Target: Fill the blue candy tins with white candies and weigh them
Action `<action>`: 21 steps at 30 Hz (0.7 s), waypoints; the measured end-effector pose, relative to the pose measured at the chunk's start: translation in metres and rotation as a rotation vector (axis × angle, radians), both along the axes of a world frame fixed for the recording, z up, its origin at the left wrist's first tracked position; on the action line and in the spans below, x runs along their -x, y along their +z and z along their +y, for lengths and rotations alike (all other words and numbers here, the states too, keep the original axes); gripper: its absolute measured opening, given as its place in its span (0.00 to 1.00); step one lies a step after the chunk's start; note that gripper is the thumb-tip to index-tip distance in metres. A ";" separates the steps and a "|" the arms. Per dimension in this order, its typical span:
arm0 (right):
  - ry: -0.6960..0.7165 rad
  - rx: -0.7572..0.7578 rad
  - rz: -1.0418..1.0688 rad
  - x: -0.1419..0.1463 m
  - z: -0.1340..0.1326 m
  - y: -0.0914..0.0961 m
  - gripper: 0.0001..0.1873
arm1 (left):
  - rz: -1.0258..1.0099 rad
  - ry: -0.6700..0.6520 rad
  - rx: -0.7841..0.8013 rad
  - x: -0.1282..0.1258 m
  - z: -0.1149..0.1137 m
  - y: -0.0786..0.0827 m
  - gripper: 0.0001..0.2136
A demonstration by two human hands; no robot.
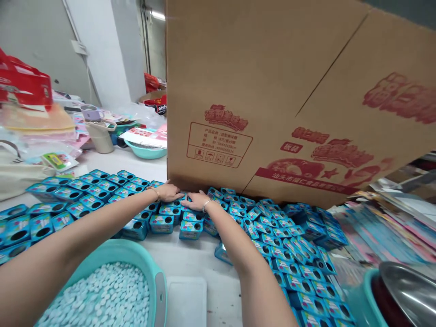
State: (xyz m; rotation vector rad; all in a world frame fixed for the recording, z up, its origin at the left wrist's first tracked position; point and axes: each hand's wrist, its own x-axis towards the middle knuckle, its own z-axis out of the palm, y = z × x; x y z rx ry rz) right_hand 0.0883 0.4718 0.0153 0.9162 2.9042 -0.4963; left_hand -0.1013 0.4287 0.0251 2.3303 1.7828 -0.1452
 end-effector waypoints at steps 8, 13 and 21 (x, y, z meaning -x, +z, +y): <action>0.112 0.062 0.014 -0.022 -0.067 0.003 0.25 | 0.038 -0.158 0.064 -0.007 -0.049 0.015 0.24; 0.125 0.062 0.027 -0.031 -0.096 0.005 0.28 | 0.073 -0.175 0.117 -0.010 -0.069 0.022 0.20; 0.050 0.000 0.073 -0.055 -0.110 0.024 0.39 | 0.094 -0.176 0.211 -0.004 -0.083 0.025 0.16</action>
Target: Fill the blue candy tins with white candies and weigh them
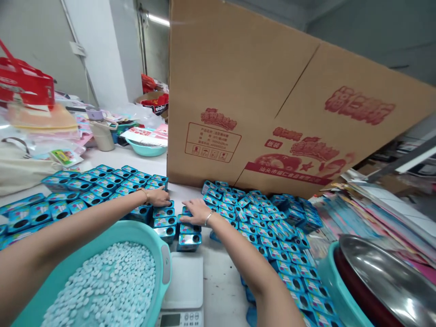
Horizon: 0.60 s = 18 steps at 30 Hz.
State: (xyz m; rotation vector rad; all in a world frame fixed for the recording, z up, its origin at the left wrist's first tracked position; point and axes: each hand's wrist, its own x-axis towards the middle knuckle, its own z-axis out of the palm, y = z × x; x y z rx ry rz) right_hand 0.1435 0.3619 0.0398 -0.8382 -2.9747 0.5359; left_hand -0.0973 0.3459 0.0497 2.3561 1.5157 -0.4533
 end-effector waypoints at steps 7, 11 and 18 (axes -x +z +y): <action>0.018 -0.107 -0.052 -0.038 -0.061 -0.009 0.57 | -0.010 0.031 -0.048 -0.009 -0.009 -0.004 0.16; -0.087 -0.213 -0.063 -0.046 -0.091 -0.034 0.52 | -0.063 0.004 -0.122 -0.026 -0.025 -0.002 0.16; -0.074 -0.154 0.036 -0.048 -0.088 -0.027 0.52 | -0.016 0.057 -0.140 -0.040 -0.050 0.001 0.25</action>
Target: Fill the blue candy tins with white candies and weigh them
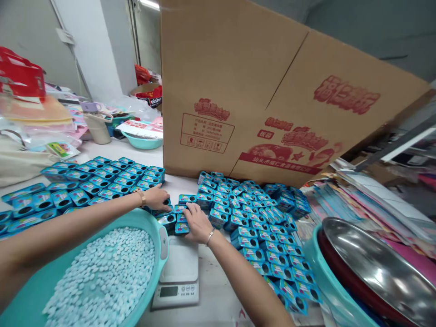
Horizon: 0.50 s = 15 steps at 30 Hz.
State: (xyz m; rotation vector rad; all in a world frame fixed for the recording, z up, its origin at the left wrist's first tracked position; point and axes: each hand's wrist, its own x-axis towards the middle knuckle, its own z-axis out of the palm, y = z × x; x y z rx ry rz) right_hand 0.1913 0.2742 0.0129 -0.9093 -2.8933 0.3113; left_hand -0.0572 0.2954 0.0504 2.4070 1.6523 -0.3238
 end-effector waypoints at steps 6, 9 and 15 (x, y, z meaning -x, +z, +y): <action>-0.025 0.138 -0.088 0.017 0.024 0.009 0.66 | 0.034 0.054 0.053 -0.006 0.010 0.004 0.23; -0.059 0.245 -0.144 0.020 0.028 0.007 0.70 | 0.047 0.087 0.069 -0.008 0.010 0.003 0.23; -0.166 0.236 -0.121 -0.002 0.020 0.011 0.63 | 0.025 0.123 0.027 -0.005 -0.002 -0.004 0.27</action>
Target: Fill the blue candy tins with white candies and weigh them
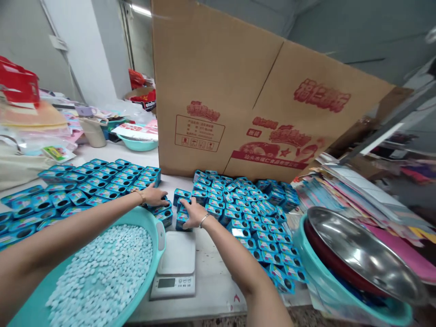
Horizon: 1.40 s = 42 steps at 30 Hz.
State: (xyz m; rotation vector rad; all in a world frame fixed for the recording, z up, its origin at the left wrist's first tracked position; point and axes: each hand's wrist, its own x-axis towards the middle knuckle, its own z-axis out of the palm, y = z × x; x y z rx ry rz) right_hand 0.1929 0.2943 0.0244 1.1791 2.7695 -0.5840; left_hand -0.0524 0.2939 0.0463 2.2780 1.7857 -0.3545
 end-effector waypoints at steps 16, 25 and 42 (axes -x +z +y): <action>-0.183 -0.069 -0.128 -0.115 -0.073 0.017 0.60 | -0.072 -0.064 -0.117 -0.047 0.034 -0.010 0.17; -0.341 -0.313 -0.128 -0.109 -0.132 0.023 0.52 | -0.140 -0.185 -0.120 -0.066 0.009 -0.009 0.18; -0.185 -0.151 0.099 -0.041 -0.196 -0.060 0.27 | -0.130 -0.146 -0.239 -0.071 -0.020 -0.003 0.17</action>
